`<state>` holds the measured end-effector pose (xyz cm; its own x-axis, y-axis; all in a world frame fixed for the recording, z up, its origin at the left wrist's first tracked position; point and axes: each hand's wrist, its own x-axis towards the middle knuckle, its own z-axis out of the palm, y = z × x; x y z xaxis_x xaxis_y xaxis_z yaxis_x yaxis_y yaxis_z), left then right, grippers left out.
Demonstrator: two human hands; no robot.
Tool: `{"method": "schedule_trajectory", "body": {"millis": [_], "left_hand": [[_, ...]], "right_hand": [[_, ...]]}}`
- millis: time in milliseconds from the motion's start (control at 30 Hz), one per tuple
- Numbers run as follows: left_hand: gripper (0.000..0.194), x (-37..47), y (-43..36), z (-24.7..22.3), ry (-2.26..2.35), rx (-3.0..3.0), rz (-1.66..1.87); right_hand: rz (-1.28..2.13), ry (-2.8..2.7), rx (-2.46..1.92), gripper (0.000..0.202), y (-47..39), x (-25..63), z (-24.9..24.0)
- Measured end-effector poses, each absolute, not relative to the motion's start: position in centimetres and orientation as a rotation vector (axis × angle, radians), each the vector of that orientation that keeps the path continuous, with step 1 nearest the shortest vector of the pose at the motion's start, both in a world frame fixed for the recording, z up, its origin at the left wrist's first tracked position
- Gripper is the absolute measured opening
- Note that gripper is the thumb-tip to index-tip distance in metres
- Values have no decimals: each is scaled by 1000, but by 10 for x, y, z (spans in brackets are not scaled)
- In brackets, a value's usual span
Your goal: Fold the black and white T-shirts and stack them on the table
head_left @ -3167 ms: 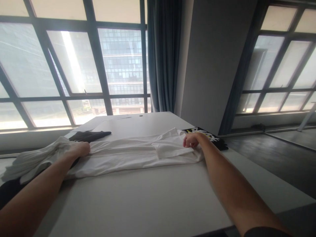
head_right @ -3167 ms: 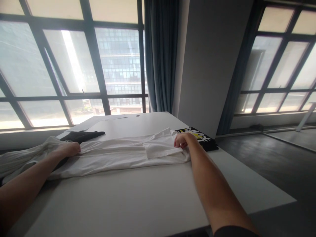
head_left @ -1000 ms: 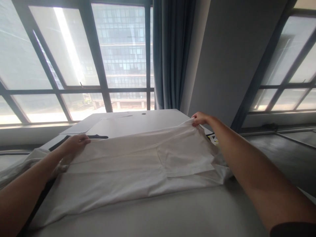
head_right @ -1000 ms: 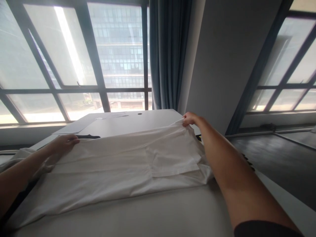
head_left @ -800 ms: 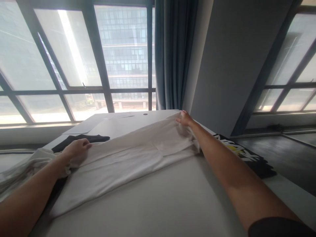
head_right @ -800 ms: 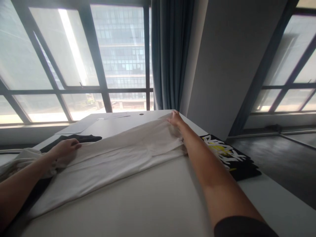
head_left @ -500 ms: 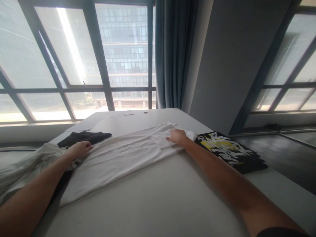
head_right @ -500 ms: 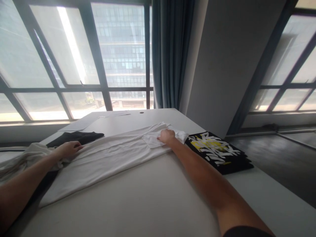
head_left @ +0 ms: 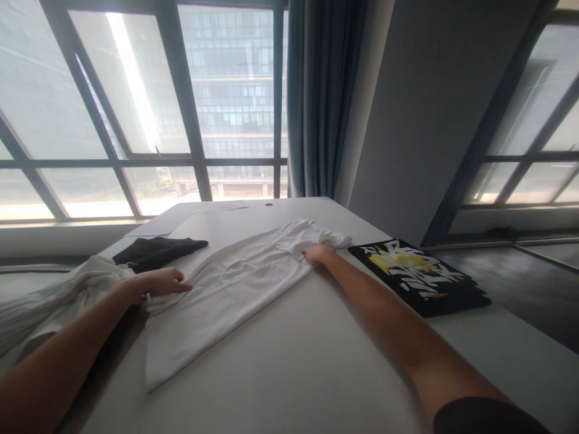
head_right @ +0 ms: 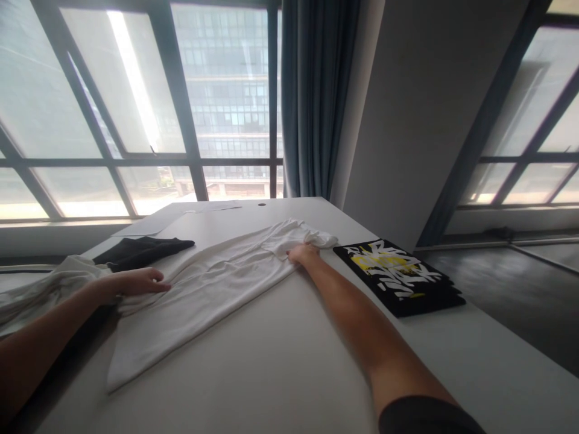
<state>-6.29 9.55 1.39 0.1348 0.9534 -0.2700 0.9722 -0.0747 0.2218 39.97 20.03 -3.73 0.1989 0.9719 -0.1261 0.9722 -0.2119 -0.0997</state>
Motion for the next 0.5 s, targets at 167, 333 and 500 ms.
{"method": "schedule_trajectory", "body": {"millis": [167,333,500], "left_hand": [[56,-25,65,15,1726,2101,-150],[55,36,29,10,1701,2260,-190],[58,58,17,7,1784,2336,-246]], "right_hand": [[-172,2073,2574,65,232,395,-38],[172,2100,2749,52,239,383,-40],[38,2181,2667,56,206,374,-30]]}}
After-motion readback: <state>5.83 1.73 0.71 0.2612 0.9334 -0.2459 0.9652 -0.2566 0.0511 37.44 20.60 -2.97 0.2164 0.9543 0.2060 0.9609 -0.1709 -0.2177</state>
